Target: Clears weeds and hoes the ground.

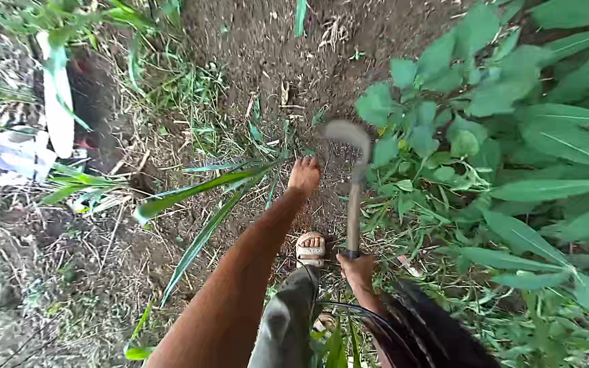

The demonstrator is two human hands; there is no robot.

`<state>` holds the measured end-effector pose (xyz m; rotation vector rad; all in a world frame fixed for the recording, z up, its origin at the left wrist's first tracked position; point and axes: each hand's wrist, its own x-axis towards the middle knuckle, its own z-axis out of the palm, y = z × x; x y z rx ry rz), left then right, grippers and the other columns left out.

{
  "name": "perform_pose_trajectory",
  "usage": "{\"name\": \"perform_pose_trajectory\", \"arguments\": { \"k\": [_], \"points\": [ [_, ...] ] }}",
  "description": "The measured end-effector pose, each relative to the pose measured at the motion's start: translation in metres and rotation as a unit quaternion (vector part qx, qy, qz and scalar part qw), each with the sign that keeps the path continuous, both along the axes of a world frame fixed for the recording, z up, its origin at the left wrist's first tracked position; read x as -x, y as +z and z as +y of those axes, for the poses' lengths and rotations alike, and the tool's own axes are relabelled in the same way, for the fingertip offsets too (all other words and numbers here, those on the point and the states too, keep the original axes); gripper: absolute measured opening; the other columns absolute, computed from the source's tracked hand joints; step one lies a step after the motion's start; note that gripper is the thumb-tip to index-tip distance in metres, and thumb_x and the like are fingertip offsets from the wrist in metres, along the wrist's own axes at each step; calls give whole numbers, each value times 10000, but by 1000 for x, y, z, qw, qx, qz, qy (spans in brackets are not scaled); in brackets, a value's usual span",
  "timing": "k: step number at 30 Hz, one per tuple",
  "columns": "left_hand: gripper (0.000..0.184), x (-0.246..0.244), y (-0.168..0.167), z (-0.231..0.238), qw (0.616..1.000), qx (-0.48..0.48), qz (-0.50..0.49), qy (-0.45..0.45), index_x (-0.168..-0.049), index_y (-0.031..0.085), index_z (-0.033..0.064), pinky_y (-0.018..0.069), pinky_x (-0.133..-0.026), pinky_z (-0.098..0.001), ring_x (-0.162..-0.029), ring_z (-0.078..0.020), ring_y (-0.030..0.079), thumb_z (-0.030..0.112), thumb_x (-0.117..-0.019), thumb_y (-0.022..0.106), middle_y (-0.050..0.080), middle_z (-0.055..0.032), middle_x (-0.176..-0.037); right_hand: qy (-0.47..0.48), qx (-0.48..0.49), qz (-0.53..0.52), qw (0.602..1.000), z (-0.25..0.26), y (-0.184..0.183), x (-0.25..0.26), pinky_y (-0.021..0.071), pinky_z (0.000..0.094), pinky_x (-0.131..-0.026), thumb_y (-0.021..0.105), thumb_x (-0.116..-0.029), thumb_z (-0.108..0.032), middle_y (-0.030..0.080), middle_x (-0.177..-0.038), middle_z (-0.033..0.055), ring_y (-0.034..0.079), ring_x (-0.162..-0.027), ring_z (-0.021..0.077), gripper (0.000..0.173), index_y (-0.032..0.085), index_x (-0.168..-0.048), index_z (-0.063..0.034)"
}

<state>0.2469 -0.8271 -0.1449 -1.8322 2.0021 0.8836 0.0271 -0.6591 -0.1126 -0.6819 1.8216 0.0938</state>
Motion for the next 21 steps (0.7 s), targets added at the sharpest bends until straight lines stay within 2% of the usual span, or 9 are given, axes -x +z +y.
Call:
{"name": "perform_pose_trajectory", "arguments": {
  "k": [2, 4, 5, 7, 9, 11, 14, 17, 21],
  "points": [
    [398, -3, -18, -32, 999, 0, -36, -1, -1349, 569, -60, 403, -1070, -583, -1348, -432, 488, -83, -956, 512, 348, -206, -1610, -14, -19, 3, 1000, 7, -7, 7, 543, 362, -524, 771, -917, -159, 612, -675, 102, 589, -511, 178, 310, 616, -1045, 77],
    [524, -6, -30, -55, 996, -23, -84, 20, -1465, 427, -80, 398, -1068, -586, -1374, -468, 444, -98, -948, 510, 209, -252, -1653, -14, -32, 19, 999, 1, 0, 10, 568, 417, -600, 795, -905, -174, 644, -735, 132, 629, -584, 219, 343, 634, -1078, 75],
    [554, -7, -35, -64, 993, -37, -107, 37, -1485, 374, -110, 394, -1066, -594, -1378, -486, 430, -92, -949, 512, 210, -297, -1634, -9, -22, 25, 999, -4, 5, 10, 574, 448, -634, 804, -899, -181, 661, -750, 149, 645, -611, 242, 342, 650, -1066, 76],
    [494, -10, -42, -78, 985, -65, -144, 67, -1448, 395, -151, 385, -1060, -600, -1361, -489, 441, -62, -972, 493, 351, -353, -1533, -9, 36, 13, 999, -15, 12, 4, 566, 402, -611, 797, -895, -156, 643, -707, 111, 625, -574, 196, 294, 654, -1020, 68],
    [333, -11, -45, -83, 976, -104, -175, 76, -1265, 568, -152, 418, -1004, -618, -1268, -494, 508, -43, -951, 546, 502, -358, -1369, -10, 87, -5, 996, -25, 11, -5, 566, 360, -605, 783, -887, -113, 639, -704, 91, 616, -563, 160, 253, 658, -1010, 69],
    [231, -11, -44, -82, 970, -140, -163, 111, -1146, 658, -93, 455, -953, -629, -1197, -471, 575, -10, -945, 580, 611, -307, -1251, 30, 57, 1, 998, -28, 0, -9, 574, 430, -693, 771, -904, -121, 666, -796, 151, 653, -659, 231, 273, 668, -1061, 78],
    [226, -12, -32, -76, 963, -159, -116, 183, -1141, 656, -84, 484, -896, -659, -1162, -491, 607, 34, -985, 541, 635, -316, -1222, 97, -50, 17, 994, -25, -18, -4, 570, 518, -764, 758, -908, -187, 692, -888, 192, 689, -773, 310, 296, 681, -1077, 44],
    [256, -6, -24, -73, 957, -156, -108, 218, -1145, 658, -78, 489, -882, -671, -1163, -496, 610, 94, -1002, 532, 639, -321, -1215, 68, -12, -4, 998, -25, -4, -2, 566, 492, -713, 780, -889, -177, 675, -826, 164, 669, -700, 273, 302, 674, -1062, 46],
    [273, 12, -15, -36, 959, -151, -82, 225, -1160, 660, -63, 488, -878, -675, -1135, -490, 628, 112, -992, 536, 660, -309, -1181, 66, 42, 1, 997, -33, 9, -6, 565, 515, -800, 751, -931, -182, 699, -913, 205, 695, -794, 312, 344, 667, -1146, 73]
  ]
}}
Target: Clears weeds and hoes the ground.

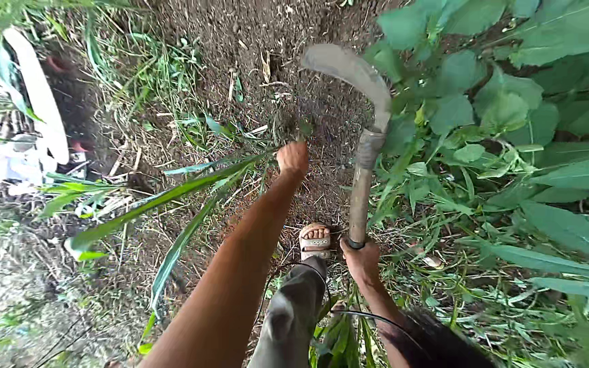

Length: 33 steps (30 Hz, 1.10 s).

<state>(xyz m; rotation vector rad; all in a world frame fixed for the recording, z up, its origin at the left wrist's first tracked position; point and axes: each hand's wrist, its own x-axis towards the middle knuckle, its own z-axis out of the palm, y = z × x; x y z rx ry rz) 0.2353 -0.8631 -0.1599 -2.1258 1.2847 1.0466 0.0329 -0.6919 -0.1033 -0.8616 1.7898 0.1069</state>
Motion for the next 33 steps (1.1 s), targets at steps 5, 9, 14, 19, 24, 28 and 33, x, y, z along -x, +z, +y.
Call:
{"name": "perform_pose_trajectory", "arguments": {
  "k": [5, 9, 14, 19, 24, 28, 33],
  "points": [
    [250, 19, 23, 84, 999, -10, 23, -36, -1166, 678, -33, 492, -895, -660, -1118, -475, 634, 87, -994, 541, 663, -275, -1195, 43, -101, -12, 994, 14, -44, 27, 565, 502, -754, 740, -910, -206, 687, -916, 178, 683, -787, 296, 326, 662, -1117, 33],
    [385, 12, 59, 170, 1000, -24, 2, -19, -1342, 598, 5, 501, -916, -651, -1143, -461, 621, 77, -963, 591, 581, -260, -1351, 53, -71, 23, 996, 37, -9, 70, 551, 573, -852, 758, -896, -251, 715, -987, 207, 705, -916, 352, 371, 690, -1148, 13],
    [622, 9, 116, 260, 997, -63, -39, 24, -1607, 297, 148, 507, -952, -616, -1214, -488, 590, 184, -1025, 514, 270, -261, -1626, 54, -92, 67, 992, 113, 24, 161, 498, 625, -959, 757, -939, -352, 694, -1132, 268, 661, -1088, 438, 513, 650, -1287, 10],
    [363, 42, 176, 295, 999, -30, -30, 23, -1191, 709, 6, 398, -1104, -570, -1323, -367, 540, 276, -1045, 514, 546, -175, -1462, -18, -123, 52, 991, 188, 52, 217, 488, 630, -939, 786, -916, -405, 687, -1068, 284, 655, -1035, 436, 550, 671, -1199, 52],
    [472, 84, 202, 291, 997, 70, 11, -10, -1338, 609, 2, 430, -1061, -588, -1288, -429, 544, 216, -926, 695, 505, -247, -1461, -154, 6, -26, 988, 178, 70, 204, 541, 498, -681, 698, -967, -455, 664, -739, 110, 643, -670, 243, 481, 699, -968, 26],
    [446, 120, 211, 231, 940, 300, 115, -113, -1355, 626, 13, 489, -994, -567, -1186, -416, 621, 210, -955, 655, 619, -247, -1330, -215, 128, -77, 965, 102, 82, 166, 576, 444, -729, 713, -971, -322, 680, -818, 110, 668, -722, 205, 405, 663, -1101, 59],
    [300, 193, 203, 86, 773, 489, 267, -303, -1243, 679, -20, 562, -911, -471, -1065, -366, 680, 120, -987, 607, 681, -218, -1195, -178, 95, -45, 978, 11, 44, 139, 572, 438, -706, 638, -1025, -310, 661, -835, 132, 656, -687, 223, 389, 636, -1162, 55]
  ]
}}
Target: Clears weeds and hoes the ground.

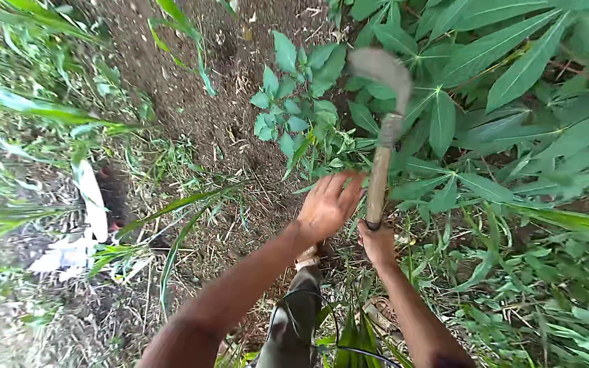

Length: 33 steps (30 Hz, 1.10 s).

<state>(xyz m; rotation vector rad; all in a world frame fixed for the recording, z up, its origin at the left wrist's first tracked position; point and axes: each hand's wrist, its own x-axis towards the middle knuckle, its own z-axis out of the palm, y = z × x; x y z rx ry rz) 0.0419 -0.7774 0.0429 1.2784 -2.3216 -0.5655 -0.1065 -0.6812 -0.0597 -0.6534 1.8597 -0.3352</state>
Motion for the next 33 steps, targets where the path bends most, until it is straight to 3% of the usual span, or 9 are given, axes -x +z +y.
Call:
{"name": "perform_pose_trajectory", "arguments": {
  "k": [4, 8, 9, 14, 19, 23, 27, 29, 33],
  "points": [
    [400, 23, -35, -154, 985, -69, -153, -40, -1403, 547, -41, 412, -1132, -461, -1386, -377, 485, -25, -1015, 449, 479, -214, -1519, -31, -83, -28, 996, 20, -28, 3, 562, 335, -555, 636, -1036, -316, 611, -681, 52, 604, -532, 146, 346, 631, -1054, 29],
    [357, -24, -91, -206, 876, -203, -431, 78, -1319, 557, -128, 226, -1212, -606, -1417, -457, 399, -36, -975, 526, 503, -295, -1446, -84, -56, -8, 995, 30, 4, 6, 573, 334, -584, 673, -1018, -300, 626, -700, 41, 623, -564, 136, 326, 645, -1063, 22],
    [326, -36, -103, -199, 847, -243, -463, 94, -1272, 588, -132, 177, -1198, -670, -1378, -479, 433, -15, -970, 550, 553, -310, -1381, -103, -23, -12, 994, 25, 11, 5, 573, 312, -557, 674, -1015, -272, 618, -673, 26, 619, -538, 121, 297, 638, -1036, 22],
    [352, -43, -127, -146, 856, -369, -306, 196, -1316, 548, -69, 447, -1004, -646, -1209, -482, 595, 134, -1043, 457, 620, -314, -1271, -189, 114, -65, 973, -36, 11, -28, 587, 273, -515, 607, -999, -115, 581, -594, -19, 605, -478, 93, 137, 575, -919, -9],
    [357, -22, -101, -132, 832, -437, -176, 292, -1258, 605, -45, 488, -950, -641, -1190, -453, 615, 200, -1056, 441, 639, -290, -1248, 4, -126, -48, 991, -17, -36, -27, 531, 300, -492, 643, -1020, -255, 570, -642, 22, 562, -478, 120, 261, 606, -1016, 4],
    [304, -58, -91, -38, 810, -455, -199, 311, -1233, 610, -9, 522, -841, -658, -1049, -465, 669, 173, -1025, 483, 683, -269, -1120, -9, -66, -26, 997, -6, 3, -24, 564, 318, -539, 692, -994, -244, 602, -667, 33, 600, -517, 128, 270, 635, -1029, 18],
    [385, -126, -126, 71, 743, -534, -296, 275, -1324, 589, -39, 360, -1088, -656, -1326, -466, 500, 176, -1016, 509, 565, -293, -1376, -81, 43, -3, 996, -41, 20, -23, 575, 313, -551, 642, -1012, -187, 586, -643, 28, 604, -509, 129, 229, 602, -989, 38],
    [467, -142, -132, 85, 714, -559, -309, 288, -1369, 543, -82, 316, -1109, -672, -1399, -504, 396, 239, -1032, 509, 449, -346, -1468, -82, 22, 8, 996, -37, -2, -17, 571, 309, -530, 641, -1010, -182, 575, -629, 30, 594, -489, 130, 225, 588, -976, 34],
    [459, -126, -119, 32, 799, -434, -188, 370, -1353, 572, -39, 359, -1090, -647, -1350, -488, 451, 306, -1067, 473, 496, -315, -1428, -44, -118, 8, 992, 23, -32, 10, 543, 327, -511, 631, -1028, -225, 567, -648, 50, 563, -486, 143, 276, 594, -1040, 48]
  ]
}}
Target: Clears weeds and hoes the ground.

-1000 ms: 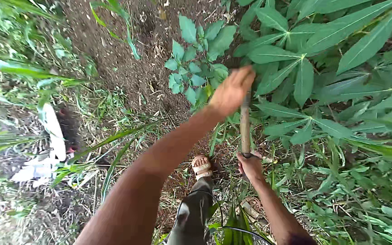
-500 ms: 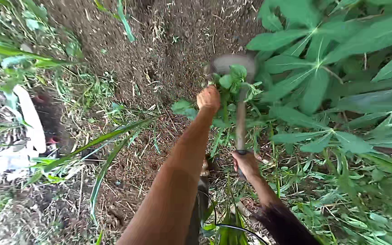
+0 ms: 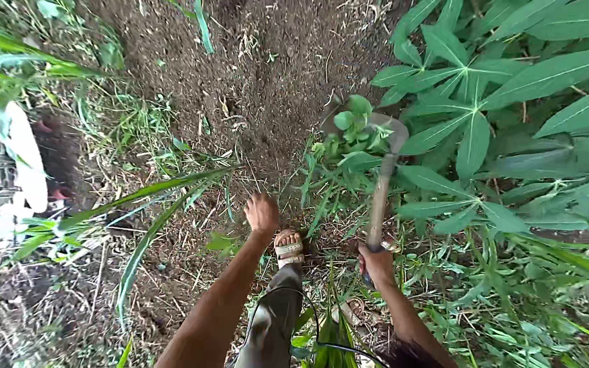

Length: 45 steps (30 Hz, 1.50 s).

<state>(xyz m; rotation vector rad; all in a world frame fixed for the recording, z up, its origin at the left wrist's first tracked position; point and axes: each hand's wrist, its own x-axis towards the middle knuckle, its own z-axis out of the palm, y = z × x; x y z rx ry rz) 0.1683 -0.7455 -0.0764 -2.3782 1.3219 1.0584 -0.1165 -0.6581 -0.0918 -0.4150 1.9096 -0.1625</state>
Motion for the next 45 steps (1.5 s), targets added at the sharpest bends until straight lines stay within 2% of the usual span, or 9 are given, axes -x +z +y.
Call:
{"name": "perform_pose_trajectory", "arguments": {
  "k": [5, 11, 16, 21, 25, 29, 32, 40, 45],
  "points": [
    [763, 58, 29, -135, 974, 104, 157, 128, -1245, 641, -35, 434, -1011, -653, -1241, -456, 567, 569, -1077, 205, 611, -306, -1271, -49, 67, 29, 996, -24, 34, 1, 544, 289, -490, 651, -1015, -183, 581, -626, 22, 572, -472, 113, 209, 615, -1011, 22],
    [925, 143, -12, -221, 988, 1, 124, 90, -1429, 473, -54, 386, -1071, -652, -1371, -431, 466, 703, -903, 563, 492, -300, -1443, 17, 72, 52, 996, -61, -4, -4, 572, 358, -586, 670, -994, -217, 599, -694, 71, 610, -548, 162, 275, 612, -1006, 51],
    [1004, 148, -50, -228, 986, 78, -3, -147, -1574, 164, -81, 337, -1081, -666, -1373, -521, 410, 269, -842, 756, 411, -369, -1477, 50, 40, 85, 994, -40, 13, 18, 569, 341, -563, 697, -982, -239, 618, -687, 45, 614, -539, 136, 271, 649, -1029, 24],
    [400, 137, -43, -249, 952, 5, 54, -302, -1292, 599, -31, 433, -995, -686, -1285, -475, 539, 132, -933, 669, 579, -288, -1356, -12, 169, 70, 983, -72, 21, 16, 572, 277, -535, 652, -958, -148, 586, -618, -21, 600, -496, 84, 157, 606, -923, -2],
    [292, 132, -35, -233, 973, -21, 97, -209, -1217, 622, -51, 458, -956, -683, -1232, -464, 580, 72, -953, 602, 614, -284, -1293, 48, 32, 47, 997, -41, -13, 34, 563, 344, -583, 669, -1000, -224, 601, -695, 49, 598, -546, 140, 284, 630, -1054, 52],
    [579, 148, -35, -221, 997, -4, 66, -40, -1355, 555, -45, 426, -1015, -665, -1358, -451, 473, 431, -1028, 520, 494, -293, -1444, 11, 6, 60, 998, -15, 8, 40, 556, 310, -523, 675, -999, -193, 596, -643, 28, 597, -502, 123, 211, 640, -970, 13],
    [695, 179, -40, -205, 995, -58, 67, -35, -1414, 453, -90, 440, -985, -680, -1335, -485, 467, 333, -913, 681, 434, -332, -1462, -17, 96, 62, 993, -34, 24, 34, 562, 275, -508, 686, -972, -158, 596, -611, -2, 601, -481, 95, 175, 630, -950, 6],
    [398, 168, -60, -159, 980, -108, 117, -120, -1346, 516, -63, 479, -952, -658, -1235, -460, 586, 143, -1006, 543, 592, -298, -1325, 25, -29, 25, 999, 3, 5, 52, 545, 301, -497, 674, -988, -154, 572, -629, 32, 573, -477, 123, 196, 597, -984, 26],
    [336, 167, -57, -156, 975, -93, 144, -141, -1317, 556, -46, 481, -961, -654, -1242, -451, 583, 102, -1022, 490, 589, -289, -1328, -66, 84, -34, 994, -27, 30, 48, 531, 268, -447, 709, -953, -78, 570, -588, 13, 551, -437, 110, 133, 629, -987, 23]
  ]
}}
